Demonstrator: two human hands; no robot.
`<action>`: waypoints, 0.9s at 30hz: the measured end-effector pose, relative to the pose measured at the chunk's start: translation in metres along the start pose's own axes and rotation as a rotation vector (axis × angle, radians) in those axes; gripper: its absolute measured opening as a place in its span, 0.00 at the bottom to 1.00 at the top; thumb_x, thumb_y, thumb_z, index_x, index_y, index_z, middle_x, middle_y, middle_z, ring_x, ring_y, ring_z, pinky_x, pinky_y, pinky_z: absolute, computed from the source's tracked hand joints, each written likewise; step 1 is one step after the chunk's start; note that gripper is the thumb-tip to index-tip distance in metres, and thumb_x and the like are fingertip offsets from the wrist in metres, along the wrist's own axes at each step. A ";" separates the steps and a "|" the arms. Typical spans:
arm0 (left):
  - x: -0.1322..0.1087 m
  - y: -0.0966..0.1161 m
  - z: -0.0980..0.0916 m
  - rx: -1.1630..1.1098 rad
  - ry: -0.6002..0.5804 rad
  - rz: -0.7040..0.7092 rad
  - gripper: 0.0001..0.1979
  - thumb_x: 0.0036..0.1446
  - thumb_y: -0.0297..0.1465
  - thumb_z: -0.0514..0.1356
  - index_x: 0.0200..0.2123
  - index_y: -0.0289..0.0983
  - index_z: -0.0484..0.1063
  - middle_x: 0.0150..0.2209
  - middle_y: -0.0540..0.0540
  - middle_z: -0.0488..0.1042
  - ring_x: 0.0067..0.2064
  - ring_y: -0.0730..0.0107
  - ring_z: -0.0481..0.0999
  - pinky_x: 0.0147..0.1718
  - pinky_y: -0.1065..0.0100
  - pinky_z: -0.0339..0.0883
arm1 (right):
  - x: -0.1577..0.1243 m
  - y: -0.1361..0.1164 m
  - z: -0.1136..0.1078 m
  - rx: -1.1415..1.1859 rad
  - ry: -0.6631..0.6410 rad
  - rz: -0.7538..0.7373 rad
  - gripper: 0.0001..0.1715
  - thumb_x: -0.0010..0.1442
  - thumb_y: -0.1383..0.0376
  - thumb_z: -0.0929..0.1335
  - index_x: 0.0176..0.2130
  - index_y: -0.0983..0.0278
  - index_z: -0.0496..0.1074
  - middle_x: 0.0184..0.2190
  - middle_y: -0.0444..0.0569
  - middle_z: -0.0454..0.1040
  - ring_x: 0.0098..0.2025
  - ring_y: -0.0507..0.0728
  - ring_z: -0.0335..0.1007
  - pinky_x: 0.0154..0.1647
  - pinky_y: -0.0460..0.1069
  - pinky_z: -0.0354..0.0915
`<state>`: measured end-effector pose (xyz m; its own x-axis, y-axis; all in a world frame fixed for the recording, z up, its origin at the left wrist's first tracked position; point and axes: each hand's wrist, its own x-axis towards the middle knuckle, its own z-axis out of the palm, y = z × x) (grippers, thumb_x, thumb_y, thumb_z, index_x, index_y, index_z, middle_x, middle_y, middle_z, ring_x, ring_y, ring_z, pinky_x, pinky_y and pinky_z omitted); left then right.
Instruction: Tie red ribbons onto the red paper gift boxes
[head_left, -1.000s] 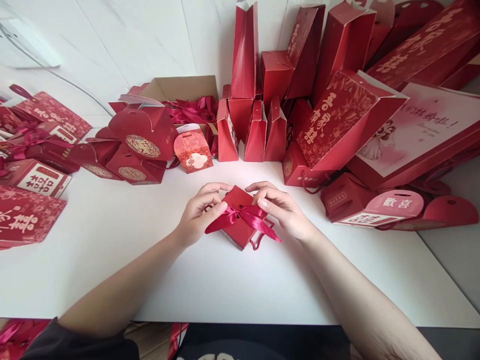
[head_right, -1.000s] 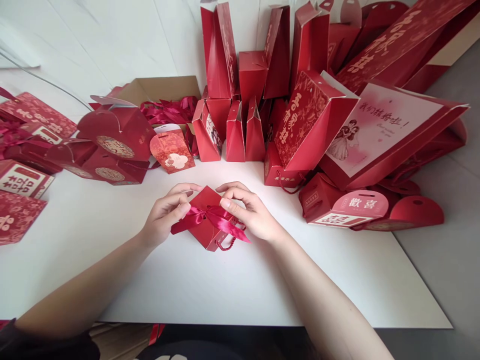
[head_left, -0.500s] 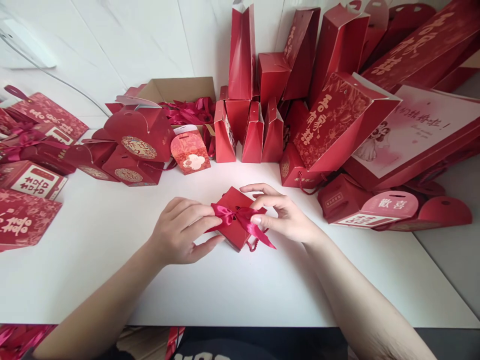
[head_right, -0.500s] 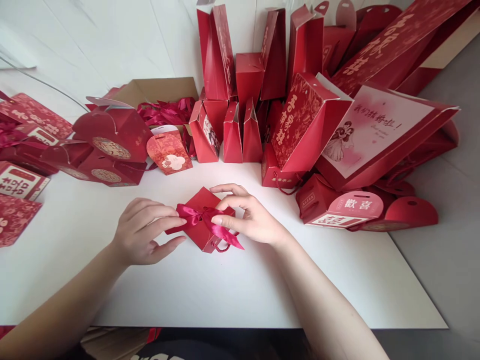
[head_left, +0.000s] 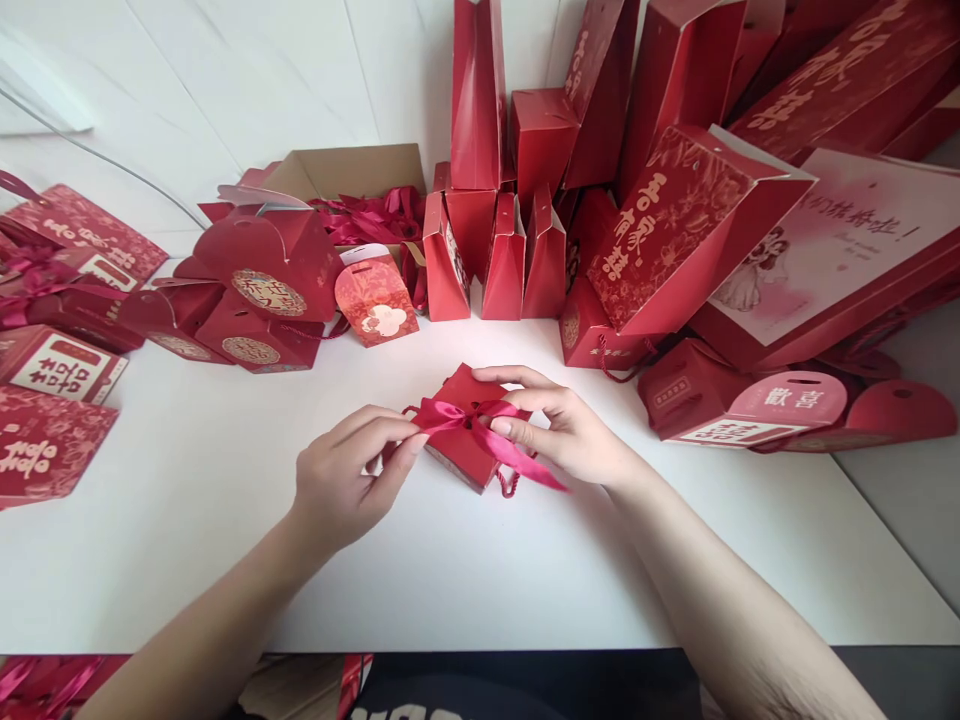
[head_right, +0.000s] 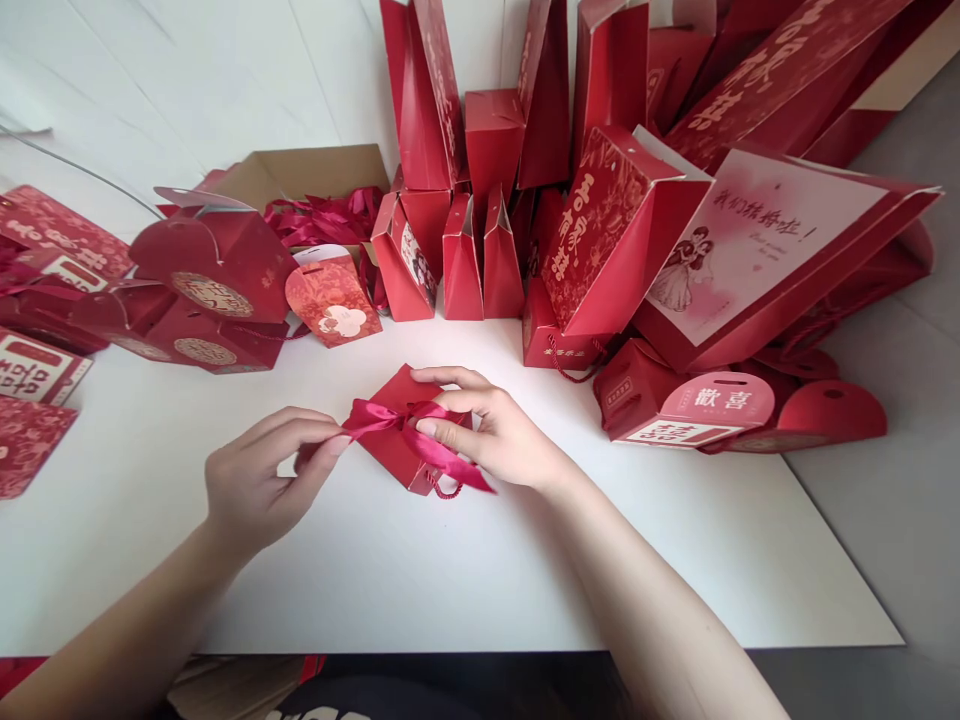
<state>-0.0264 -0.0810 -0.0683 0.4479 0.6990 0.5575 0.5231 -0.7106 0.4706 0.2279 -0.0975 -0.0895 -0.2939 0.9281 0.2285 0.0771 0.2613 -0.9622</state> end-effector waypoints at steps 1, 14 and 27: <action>0.000 0.008 -0.001 -0.133 -0.078 -0.169 0.06 0.60 0.30 0.61 0.30 0.38 0.74 0.25 0.50 0.77 0.23 0.73 0.74 0.22 0.71 0.69 | 0.000 0.001 0.000 0.015 0.008 0.006 0.09 0.63 0.58 0.70 0.35 0.58 0.79 0.59 0.48 0.68 0.60 0.61 0.66 0.63 0.58 0.60; 0.004 0.009 0.001 -0.729 -0.346 -0.683 0.14 0.65 0.39 0.56 0.31 0.37 0.70 0.31 0.47 0.80 0.33 0.68 0.82 0.30 0.70 0.77 | 0.002 0.008 -0.001 0.215 0.079 0.101 0.14 0.62 0.57 0.70 0.28 0.61 0.75 0.53 0.48 0.71 0.56 0.59 0.67 0.59 0.55 0.61; 0.005 0.003 0.004 -0.594 -0.363 -0.630 0.15 0.63 0.39 0.58 0.28 0.36 0.71 0.26 0.47 0.78 0.27 0.70 0.79 0.27 0.70 0.75 | 0.002 0.007 0.005 0.158 0.130 0.074 0.19 0.65 0.55 0.67 0.26 0.61 0.73 0.53 0.49 0.71 0.58 0.60 0.65 0.57 0.55 0.61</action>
<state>-0.0197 -0.0788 -0.0670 0.4588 0.8805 -0.1192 0.3353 -0.0473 0.9409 0.2225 -0.0949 -0.0968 -0.1668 0.9723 0.1640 -0.0593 0.1561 -0.9860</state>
